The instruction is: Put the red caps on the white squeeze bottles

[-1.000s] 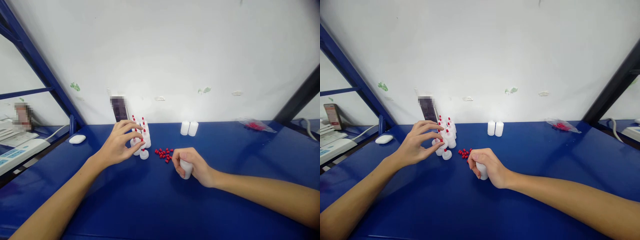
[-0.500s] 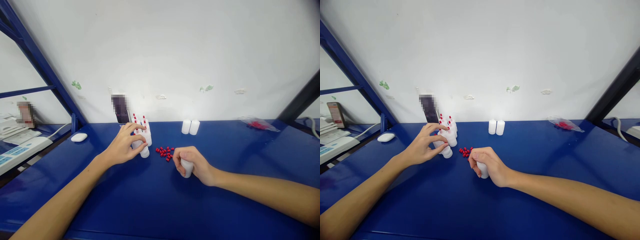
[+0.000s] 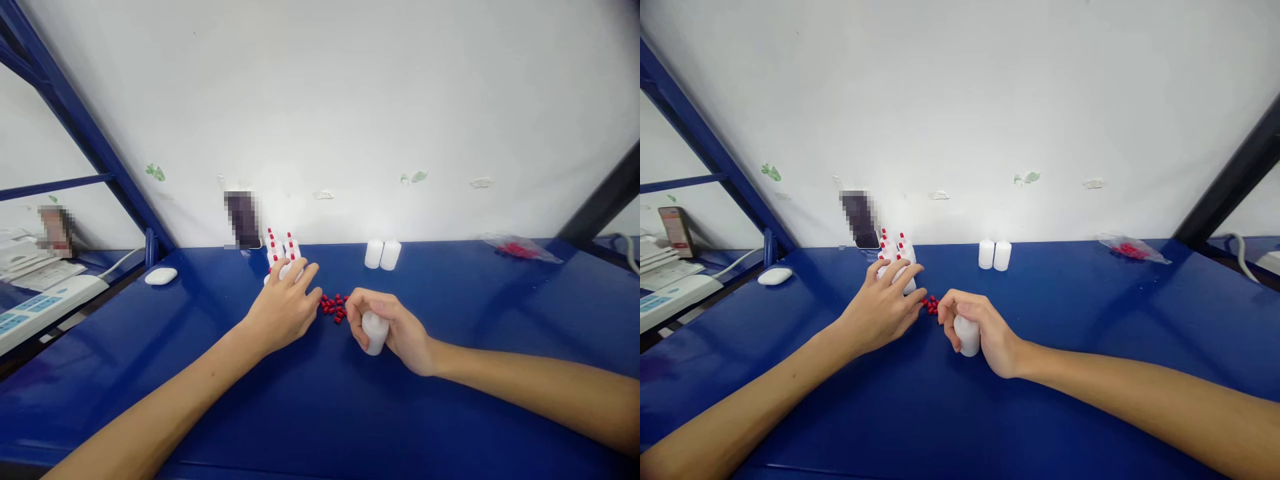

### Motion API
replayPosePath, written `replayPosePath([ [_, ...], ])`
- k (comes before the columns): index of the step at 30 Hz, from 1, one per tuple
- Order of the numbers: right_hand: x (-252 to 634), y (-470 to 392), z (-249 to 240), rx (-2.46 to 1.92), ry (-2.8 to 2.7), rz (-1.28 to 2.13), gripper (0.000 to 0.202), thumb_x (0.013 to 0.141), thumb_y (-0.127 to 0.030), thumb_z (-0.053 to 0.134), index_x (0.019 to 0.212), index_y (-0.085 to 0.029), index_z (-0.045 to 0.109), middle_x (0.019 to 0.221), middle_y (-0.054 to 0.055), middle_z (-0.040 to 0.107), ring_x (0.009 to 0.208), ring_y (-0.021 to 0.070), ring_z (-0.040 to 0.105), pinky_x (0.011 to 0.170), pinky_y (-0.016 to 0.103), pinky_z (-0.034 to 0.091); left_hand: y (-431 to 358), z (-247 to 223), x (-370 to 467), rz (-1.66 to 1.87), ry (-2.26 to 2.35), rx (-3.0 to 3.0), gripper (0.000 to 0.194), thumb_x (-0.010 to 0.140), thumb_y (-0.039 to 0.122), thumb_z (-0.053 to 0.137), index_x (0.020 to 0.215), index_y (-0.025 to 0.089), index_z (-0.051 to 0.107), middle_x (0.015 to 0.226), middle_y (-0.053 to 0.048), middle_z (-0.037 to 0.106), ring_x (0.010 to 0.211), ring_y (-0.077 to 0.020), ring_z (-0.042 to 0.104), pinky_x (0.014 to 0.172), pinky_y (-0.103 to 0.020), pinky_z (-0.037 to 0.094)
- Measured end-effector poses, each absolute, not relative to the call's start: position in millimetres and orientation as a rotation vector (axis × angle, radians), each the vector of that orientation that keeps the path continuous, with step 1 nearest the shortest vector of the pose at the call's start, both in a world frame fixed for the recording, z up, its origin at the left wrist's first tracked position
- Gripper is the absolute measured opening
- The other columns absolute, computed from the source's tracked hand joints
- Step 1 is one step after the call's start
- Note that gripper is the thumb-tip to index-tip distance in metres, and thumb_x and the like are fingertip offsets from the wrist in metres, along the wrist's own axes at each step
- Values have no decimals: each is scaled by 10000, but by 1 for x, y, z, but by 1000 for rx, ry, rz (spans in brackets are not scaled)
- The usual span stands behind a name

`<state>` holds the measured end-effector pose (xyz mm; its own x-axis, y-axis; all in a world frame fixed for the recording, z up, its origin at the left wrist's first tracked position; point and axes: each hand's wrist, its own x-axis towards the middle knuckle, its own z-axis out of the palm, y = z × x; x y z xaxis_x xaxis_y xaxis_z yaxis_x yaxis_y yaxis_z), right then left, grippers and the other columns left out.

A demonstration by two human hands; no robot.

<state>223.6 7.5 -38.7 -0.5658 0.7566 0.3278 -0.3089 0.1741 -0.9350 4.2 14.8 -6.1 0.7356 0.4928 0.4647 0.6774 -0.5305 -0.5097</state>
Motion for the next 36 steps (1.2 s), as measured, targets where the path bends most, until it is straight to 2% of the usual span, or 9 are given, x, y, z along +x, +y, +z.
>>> replayPosePath([
  [2, 224, 8, -37, -446, -1621, 1537, 293, 946, -387, 432, 879, -148, 587, 614, 17, 580, 558, 154, 503, 577, 278, 389, 16, -10, 5, -281, -891, -2253, 176, 896, 280, 586, 892, 165, 720, 1254, -163, 617, 1190, -357, 519, 1011, -551, 378],
  [5, 225, 7, -33, -434, -1750, 1534, 326, 945, -405, 468, 834, -132, 608, 666, 46, 608, 619, 167, 541, 618, 286, 404, 18, -13, 3, -228, -887, -2269, 154, 881, 260, 601, 912, 171, 723, 1221, -156, 627, 1167, -353, 528, 1009, -554, 380],
  [11, 226, 2, -29, -448, -1838, 1581, 382, 967, -437, 477, 791, -126, 609, 604, 14, 541, 534, 135, 491, 536, 255, 372, 21, -11, -2, -244, -868, -2253, 102, 896, 210, 596, 867, 184, 691, 1181, -128, 640, 1141, -328, 534, 991, -525, 380],
  [14, 224, 1, -30, -527, -1773, 1463, 402, 1000, -440, 442, 825, -127, 624, 635, 12, 538, 567, 133, 496, 568, 257, 388, 18, -1, -1, -422, -775, -2262, 104, 912, 200, 569, 951, 171, 661, 1112, -118, 655, 1053, -300, 551, 930, -488, 405],
  [18, 222, 2, -32, -592, -1732, 1401, 515, 1012, -507, 379, 695, -151, 572, 607, 18, 518, 553, 136, 472, 552, 268, 382, 8, 9, 11, -953, -615, -2388, 96, 923, 135, 503, 950, 147, 594, 915, -87, 639, 855, -223, 534, 800, -398, 429],
  [21, 222, 2, -33, -519, -1804, 1371, 582, 1006, -567, 320, 660, -159, 553, 592, 24, 504, 545, 144, 458, 543, 282, 385, -1, 2, 24, -1254, -643, -2600, 127, 968, 118, 452, 975, 147, 575, 891, -66, 609, 839, -186, 524, 774, -350, 430],
  [28, 226, 1, -32, -414, -1928, 1320, 521, 997, -549, 388, 705, -152, 557, 640, 22, 509, 593, 149, 476, 590, 294, 404, -1, -22, 33, -1373, -615, -2862, 207, 1001, 137, 458, 1146, 171, 601, 947, -63, 605, 857, -168, 548, 775, -320, 453],
  [36, 225, 0, -30, -433, -1956, 1402, 513, 973, -570, 446, 713, -141, 557, 624, 9, 484, 585, 140, 458, 575, 287, 372, 1, -24, 30, -1419, -429, -2827, 239, 1014, 146, 426, 1173, 161, 604, 904, -65, 582, 812, -160, 558, 715, -289, 502],
])
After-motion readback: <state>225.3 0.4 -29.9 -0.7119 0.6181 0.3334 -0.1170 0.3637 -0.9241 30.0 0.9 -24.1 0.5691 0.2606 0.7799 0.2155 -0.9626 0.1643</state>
